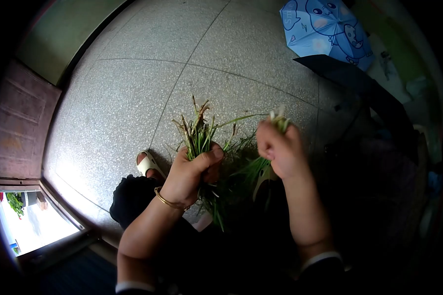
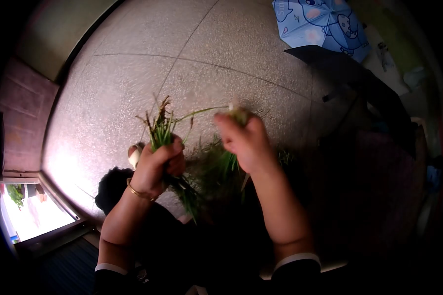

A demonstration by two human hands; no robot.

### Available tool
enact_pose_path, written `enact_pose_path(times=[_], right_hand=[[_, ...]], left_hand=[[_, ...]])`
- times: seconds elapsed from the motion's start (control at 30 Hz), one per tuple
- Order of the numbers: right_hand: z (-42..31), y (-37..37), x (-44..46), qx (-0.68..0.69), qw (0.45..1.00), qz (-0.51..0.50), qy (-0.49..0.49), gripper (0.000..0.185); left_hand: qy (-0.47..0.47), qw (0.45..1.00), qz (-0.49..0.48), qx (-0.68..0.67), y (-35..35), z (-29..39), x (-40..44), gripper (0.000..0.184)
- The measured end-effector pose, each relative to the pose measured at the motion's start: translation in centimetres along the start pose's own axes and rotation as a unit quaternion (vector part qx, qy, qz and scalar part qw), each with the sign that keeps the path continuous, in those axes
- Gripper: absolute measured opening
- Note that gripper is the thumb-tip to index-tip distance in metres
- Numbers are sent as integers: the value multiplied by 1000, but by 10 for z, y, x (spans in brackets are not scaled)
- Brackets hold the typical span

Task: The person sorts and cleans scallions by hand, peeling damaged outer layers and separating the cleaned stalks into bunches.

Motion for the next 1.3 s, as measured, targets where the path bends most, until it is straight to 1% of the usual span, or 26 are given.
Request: enact_pose_path(times=[0.03, 0.07, 0.13, 0.17, 0.23, 0.27, 0.3, 0.33, 0.37, 0.47, 0.57, 0.63, 0.7, 0.73, 0.8, 0.83, 0.87, 0.93, 0.97, 1.0, 1.07, 1.13, 1.2, 1.23, 1.27, 1.3], right_hand=[[0, -6, -5, -67, 997, -2, -37, 22], [-1, -14, -5, -72, 996, -33, -45, 15], [-2, -23, -8, -53, 997, -22, -50, 9], [3, -20, -9, -56, 996, -40, -54, 11], [3, -20, -10, -62, 996, -30, -53, 11], [4, -20, -10, -67, 996, -18, -55, 12], [4, -20, -10, -99, 993, -27, -51, 10], [3, -21, -10, -99, 993, -28, -49, 10], [2, -22, -10, -108, 992, -39, -44, 9], [-1, -22, -10, -131, 989, -50, -45, 8], [-4, -20, -9, -145, 988, -44, -39, 6], [-4, -16, -8, -145, 988, -40, -27, 7], [-3, -6, -5, -61, 997, 35, -23, 8], [-3, -3, -2, -61, 997, 35, -24, 8], [-8, 10, 4, 8, 989, 138, 48, 9], [-10, 18, 6, 31, 993, 102, 45, 8], [-8, 20, 5, 31, 993, 102, 46, 8], [-14, 14, 2, -130, 983, 120, 49, 11], [-18, 6, 1, -163, 982, 92, 19, 16], [-16, 2, 1, -178, 981, 62, 54, 13], [-9, -5, -1, -147, 989, -24, -11, 6], [-7, -14, -5, -122, 992, -28, -30, 3], [7, -15, -12, -47, 991, -63, -106, 6], [9, -22, -12, 25, 991, -79, -103, 8], [10, -24, -13, 24, 991, -79, -101, 8], [13, -26, -14, 61, 989, -74, -110, 7]], left_hand=[[0, 1000, -1, 0, 1, -1, -1, 16], [-8, 1000, 8, 3, 4, -1, -1, 11], [-16, 1000, 16, 7, 4, -1, -4, 9], [-36, 997, 37, 56, 3, 2, -5, 10], [-62, 984, 74, 147, 4, 5, -6, 14], [-65, 984, 74, 148, 1, 7, -7, 14], [-71, 985, 80, 135, -4, 8, -8, 17], [-76, 986, 86, 123, -6, 10, -8, 20], [-56, 990, 69, 108, -3, 10, -8, 18], [-40, 990, 68, 121, 0, 9, -6, 16], [-32, 982, 87, 165, 1, 10, -6, 14], [-39, 983, 84, 161, -1, 10, -7, 14], [-45, 983, 80, 157, -1, 10, -7, 13], [-42, 983, 86, 154, 0, 9, -6, 13], [-39, 983, 91, 152, 0, 9, -6, 13], [-28, 987, 86, 135, 0, 9, -7, 14], [-17, 989, 80, 119, 0, 9, -7, 15], [-15, 993, 75, 94, -1, 9, -7, 15], [-13, 995, 71, 68, -2, 9, -7, 15], [-13, 995, 71, 68, 0, 9, -6, 15], [12, 1000, 9, 16, 1, 5, -3, 14], [19, 1000, -2, 5, 0, 3, -3, 14], [24, 1000, -13, -6, -1, 1, -3, 14], [28, 999, -25, -7, -1, 0, -3, 14], [32, 999, -37, -9, -1, -1, -3, 14], [31, 999, -37, -8, -1, -2, -3, 14]])
Point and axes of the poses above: each hand's wrist, its own x-axis towards the middle knuckle, its own y-axis out of the back of the hand, z = x × y, the point moved 4 cm from there along x, towards the middle knuckle, and after that the axes turned 15 degrees about y, right-handed, at the moved point
